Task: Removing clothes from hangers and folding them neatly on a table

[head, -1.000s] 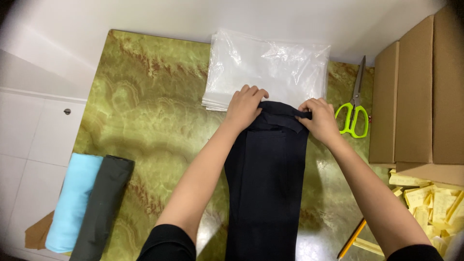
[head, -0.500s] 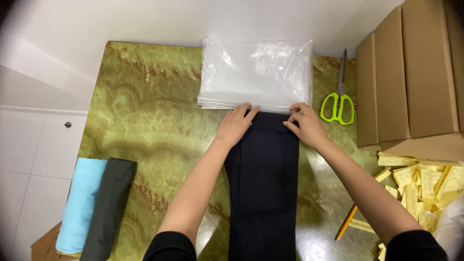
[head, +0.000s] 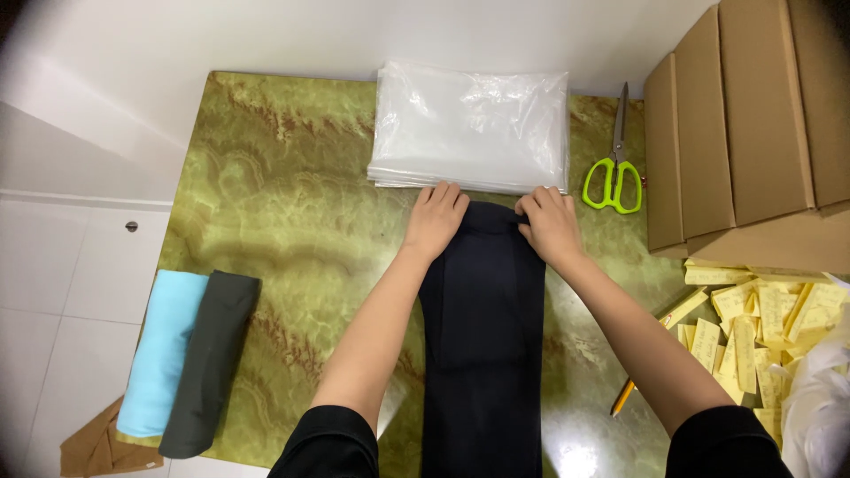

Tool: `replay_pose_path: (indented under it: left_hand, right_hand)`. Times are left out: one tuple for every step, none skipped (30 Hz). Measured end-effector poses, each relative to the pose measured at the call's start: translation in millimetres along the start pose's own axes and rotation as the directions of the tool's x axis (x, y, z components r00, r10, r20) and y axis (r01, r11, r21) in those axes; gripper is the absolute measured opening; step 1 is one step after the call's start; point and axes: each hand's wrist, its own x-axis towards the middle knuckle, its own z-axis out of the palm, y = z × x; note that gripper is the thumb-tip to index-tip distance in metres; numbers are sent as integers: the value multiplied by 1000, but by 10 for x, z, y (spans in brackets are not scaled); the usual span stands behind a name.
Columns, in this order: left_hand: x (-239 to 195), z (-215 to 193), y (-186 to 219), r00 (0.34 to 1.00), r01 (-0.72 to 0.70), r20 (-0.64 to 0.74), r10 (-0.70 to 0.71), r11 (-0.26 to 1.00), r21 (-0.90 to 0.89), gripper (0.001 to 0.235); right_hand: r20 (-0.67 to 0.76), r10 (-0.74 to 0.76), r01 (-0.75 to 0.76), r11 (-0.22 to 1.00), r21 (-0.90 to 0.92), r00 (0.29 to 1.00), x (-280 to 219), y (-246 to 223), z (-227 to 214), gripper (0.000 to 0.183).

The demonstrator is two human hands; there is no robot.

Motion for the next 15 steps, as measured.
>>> replay_pose_path:
  left_hand:
    - [-19,-42,19,999,-22,-43,21,1000,-18,7]
    - [-38,-83,37,995,-44,-86,41,998,-35,5]
    - [-88,-97,63,995,-42,-87,39,999,-32,5]
    - [-138,-110,90,998,-50,-44,48,997,-53,7]
    - [-202,-121,122,998,-57,-1,57,995,-76,9]
    - [-262,-185,133,998,-56,-1,56,996,-75,9]
    - [-307,-243,150,998,-55,39,57,996,-66,11]
    - [-350,-302,168,995,-54,78,58,997,-56,14]
    - [-378,-407,162,995,-53,77,57,997,-54,14]
    - [-407,-511,154,984,-42,169,58,995,-92,23]
    - [-437,-614,147,964,-26,261,60,991,-129,33]
    - [-437,-592,151,964,-24,261,57,992,-126,33]
    - [-441,-572,153,968,7,249,34,987,-162,26]
    - [-444,-550,156,971,38,238,10,979,-199,23]
    - [-448,-442,146,971,40,238,8,979,-198,23]
  right_hand:
    - [-33,-35,35,999,-1,999,-51,-21,-10,41]
    - [-67,-70,70,998,-2,995,-102,-42,-20,43]
    - [-68,-73,74,997,-2,995,-142,-47,4,43]
    - [-55,-96,96,995,-8,994,-183,-51,28,42]
    - [-41,-117,117,993,-14,992,-237,-63,58,40]
    - [-41,-119,118,993,-14,992,-286,-109,12,40]
    - [-35,-127,127,992,-9,991,-333,-140,-40,37]
    - [-29,-135,135,991,-4,990,-380,-170,-93,34]
    - [-31,-137,137,991,-4,990,-430,-182,-120,34]
    - [-31,-145,146,989,11,989,-479,-196,-147,30]
    - [-30,-155,156,987,28,988,-524,-208,-169,27]
    - [-31,-158,159,987,29,987,-521,-224,-211,27]
    - [-52,-137,143,983,116,989,-521,-245,-252,21]
    - [-72,-115,127,971,203,991,-520,-263,-291,21]
    - [-71,-117,129,971,203,991,-467,-226,-251,21]
